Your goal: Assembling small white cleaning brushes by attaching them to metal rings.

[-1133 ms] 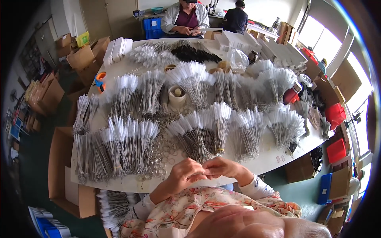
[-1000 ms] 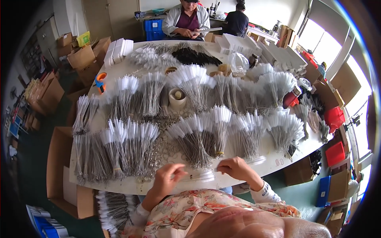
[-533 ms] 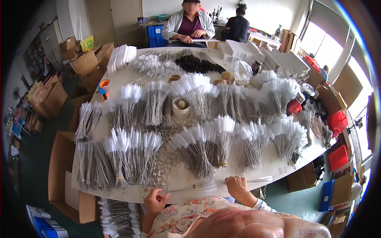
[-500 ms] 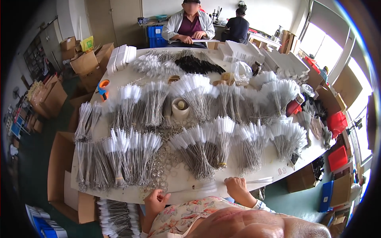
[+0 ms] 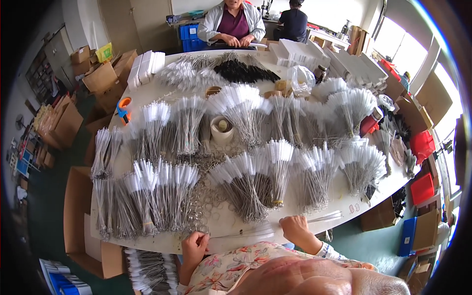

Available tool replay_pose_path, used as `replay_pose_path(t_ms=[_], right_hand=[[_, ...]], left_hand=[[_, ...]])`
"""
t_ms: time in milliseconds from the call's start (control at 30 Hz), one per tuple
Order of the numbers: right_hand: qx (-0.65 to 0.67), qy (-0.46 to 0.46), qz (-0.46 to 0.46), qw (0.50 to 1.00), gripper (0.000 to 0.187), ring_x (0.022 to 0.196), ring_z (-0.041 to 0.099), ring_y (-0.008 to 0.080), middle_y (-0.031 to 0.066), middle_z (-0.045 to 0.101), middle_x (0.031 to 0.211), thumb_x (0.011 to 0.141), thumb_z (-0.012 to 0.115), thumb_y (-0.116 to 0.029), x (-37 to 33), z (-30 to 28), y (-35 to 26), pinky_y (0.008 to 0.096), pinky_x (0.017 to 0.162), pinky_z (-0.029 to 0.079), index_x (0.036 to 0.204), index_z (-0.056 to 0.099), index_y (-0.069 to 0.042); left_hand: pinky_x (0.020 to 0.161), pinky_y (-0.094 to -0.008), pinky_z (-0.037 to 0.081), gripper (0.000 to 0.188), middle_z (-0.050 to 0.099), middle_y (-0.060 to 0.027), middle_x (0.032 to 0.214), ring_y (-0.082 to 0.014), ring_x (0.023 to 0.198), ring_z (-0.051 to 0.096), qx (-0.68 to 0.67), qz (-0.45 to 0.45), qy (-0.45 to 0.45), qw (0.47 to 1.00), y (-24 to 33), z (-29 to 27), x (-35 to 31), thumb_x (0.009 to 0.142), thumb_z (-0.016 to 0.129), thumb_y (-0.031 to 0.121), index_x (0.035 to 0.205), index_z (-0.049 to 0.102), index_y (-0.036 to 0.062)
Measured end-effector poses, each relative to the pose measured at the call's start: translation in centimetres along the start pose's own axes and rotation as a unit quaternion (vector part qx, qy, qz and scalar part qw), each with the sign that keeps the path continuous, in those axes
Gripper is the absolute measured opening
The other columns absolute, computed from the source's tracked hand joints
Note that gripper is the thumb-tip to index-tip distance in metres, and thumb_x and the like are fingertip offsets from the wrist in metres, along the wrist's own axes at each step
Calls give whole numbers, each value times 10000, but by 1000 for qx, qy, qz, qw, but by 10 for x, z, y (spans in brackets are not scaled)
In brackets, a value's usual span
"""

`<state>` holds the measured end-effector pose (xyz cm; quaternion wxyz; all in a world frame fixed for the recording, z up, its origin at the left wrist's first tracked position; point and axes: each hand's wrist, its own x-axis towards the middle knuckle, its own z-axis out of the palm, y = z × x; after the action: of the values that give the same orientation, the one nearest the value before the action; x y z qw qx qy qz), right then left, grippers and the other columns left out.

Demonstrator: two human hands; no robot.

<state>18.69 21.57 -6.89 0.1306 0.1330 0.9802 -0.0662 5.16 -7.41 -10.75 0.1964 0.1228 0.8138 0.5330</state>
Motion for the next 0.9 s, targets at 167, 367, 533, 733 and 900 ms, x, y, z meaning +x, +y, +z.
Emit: replay_pose_path(t_ms=[167,367,533,733,900], right_hand=[[1,-4,-15,1000,65,670,631,294,112,634,712,685,564,-68,1,2,0,405,541,463,701,626,-73],[-9,22,-17,1000,53,658,629,297,109,629,701,675,562,-63,-1,3,-4,414,543,464,683,614,-67],[6,17,-3,1000,70,658,626,309,122,624,704,662,554,-42,0,4,-6,423,545,464,697,611,-63],[35,30,-3,999,80,672,621,331,129,624,720,661,543,-39,2,5,-4,434,552,466,707,606,-56],[35,7,9,999,81,688,623,328,125,624,721,664,549,-44,4,6,-4,433,564,468,716,608,-63]], left_hand=[[406,-239,429,158,579,-57,535,-103,442,570,-9,45,6,999,-10,2,1,831,610,116,745,571,-11],[403,-237,419,181,567,-49,524,-98,423,548,-32,45,24,998,-10,1,3,840,606,132,739,559,-10],[392,-225,411,184,544,-36,514,-87,423,539,-30,74,52,995,-16,3,2,854,587,134,737,548,-1],[386,-217,411,177,547,-37,539,-78,435,538,-57,55,49,996,-17,5,2,854,587,128,741,541,-1],[422,-210,434,162,565,-43,570,-80,482,563,-57,63,44,995,-25,4,6,848,592,97,739,536,-10]])
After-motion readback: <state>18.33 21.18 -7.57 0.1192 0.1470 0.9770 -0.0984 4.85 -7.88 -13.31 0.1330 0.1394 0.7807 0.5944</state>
